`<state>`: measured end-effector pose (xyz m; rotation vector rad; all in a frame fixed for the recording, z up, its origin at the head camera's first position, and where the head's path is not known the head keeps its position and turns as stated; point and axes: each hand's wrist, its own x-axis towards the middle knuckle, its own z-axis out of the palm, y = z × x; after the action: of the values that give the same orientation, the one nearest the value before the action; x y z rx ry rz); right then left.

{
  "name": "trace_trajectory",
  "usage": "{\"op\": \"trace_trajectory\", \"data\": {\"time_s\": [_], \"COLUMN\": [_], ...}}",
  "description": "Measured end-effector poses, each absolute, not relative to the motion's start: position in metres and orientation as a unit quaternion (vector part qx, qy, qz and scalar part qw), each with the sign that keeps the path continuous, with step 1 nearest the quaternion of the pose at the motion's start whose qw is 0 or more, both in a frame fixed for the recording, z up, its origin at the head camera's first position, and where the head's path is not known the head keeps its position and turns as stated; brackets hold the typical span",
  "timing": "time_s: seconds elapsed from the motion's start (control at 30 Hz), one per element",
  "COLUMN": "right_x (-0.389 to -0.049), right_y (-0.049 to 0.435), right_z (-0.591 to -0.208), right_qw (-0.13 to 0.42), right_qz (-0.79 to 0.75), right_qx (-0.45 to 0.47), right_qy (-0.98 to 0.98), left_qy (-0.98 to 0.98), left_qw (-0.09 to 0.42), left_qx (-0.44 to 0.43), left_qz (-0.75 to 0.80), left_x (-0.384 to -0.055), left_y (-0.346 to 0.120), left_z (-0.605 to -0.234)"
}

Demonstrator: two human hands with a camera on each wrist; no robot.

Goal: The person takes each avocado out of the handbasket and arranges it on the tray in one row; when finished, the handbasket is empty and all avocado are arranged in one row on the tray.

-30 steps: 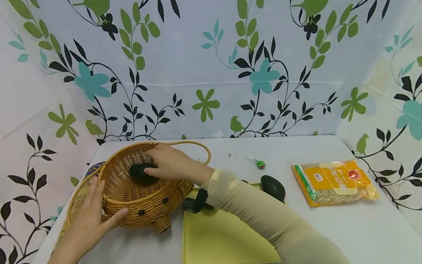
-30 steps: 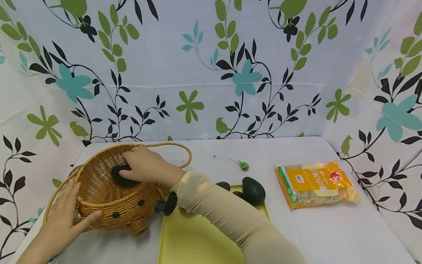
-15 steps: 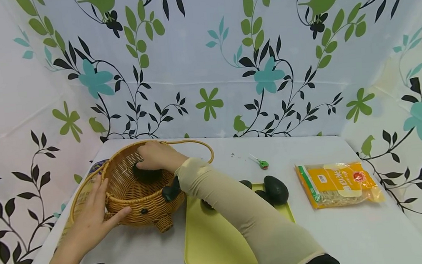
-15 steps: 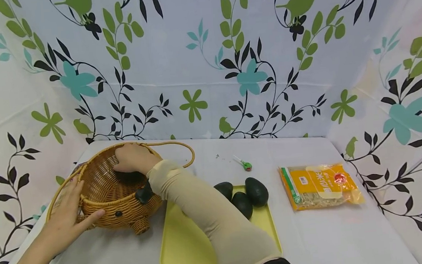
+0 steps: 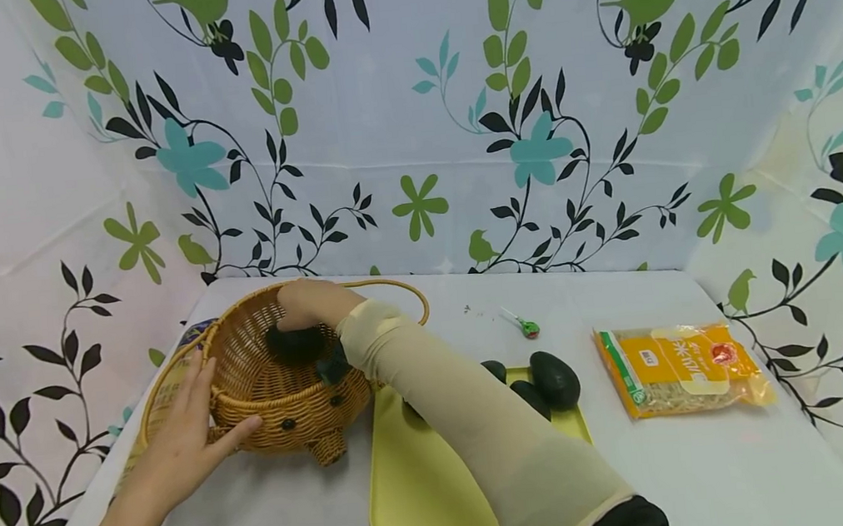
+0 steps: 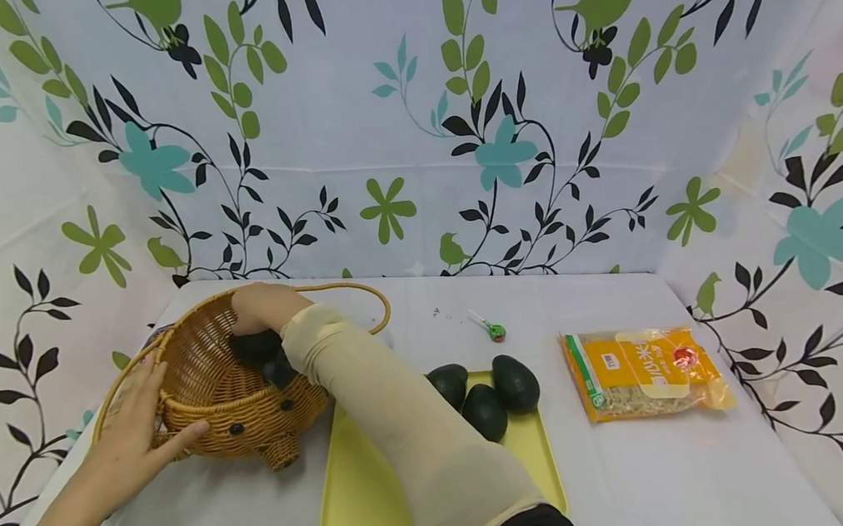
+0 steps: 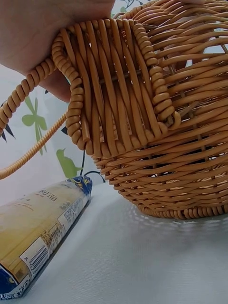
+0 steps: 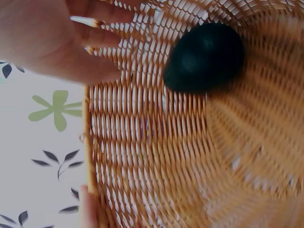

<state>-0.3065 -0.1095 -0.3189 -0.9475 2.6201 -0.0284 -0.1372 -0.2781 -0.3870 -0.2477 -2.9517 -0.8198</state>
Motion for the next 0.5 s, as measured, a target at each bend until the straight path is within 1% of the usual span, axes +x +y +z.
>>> {"op": "trace_trajectory", "data": {"time_s": [0.17,0.3,0.5], "right_x": [-0.312,-0.309,-0.310], "right_y": [-0.118,-0.122,-0.125], "right_z": [-0.319,-0.329,-0.345], "right_qw": [0.190,0.200,0.206], "right_qz": [0.013,0.033,0.021], "right_qx": [-0.332,-0.327,-0.320], "right_qy": [0.924,0.923,0.925], "left_qy": [-0.961,-0.962,-0.962], "left_qw": [0.035,0.040,0.049], "left_qx": [-0.079,-0.080,-0.081], "left_qz": [-0.261,-0.257,-0.256], "left_x": [-0.138,-0.138,-0.136], "left_y": [-0.278,-0.277,-0.277], "left_z": [-0.387,-0.388,-0.388]}}
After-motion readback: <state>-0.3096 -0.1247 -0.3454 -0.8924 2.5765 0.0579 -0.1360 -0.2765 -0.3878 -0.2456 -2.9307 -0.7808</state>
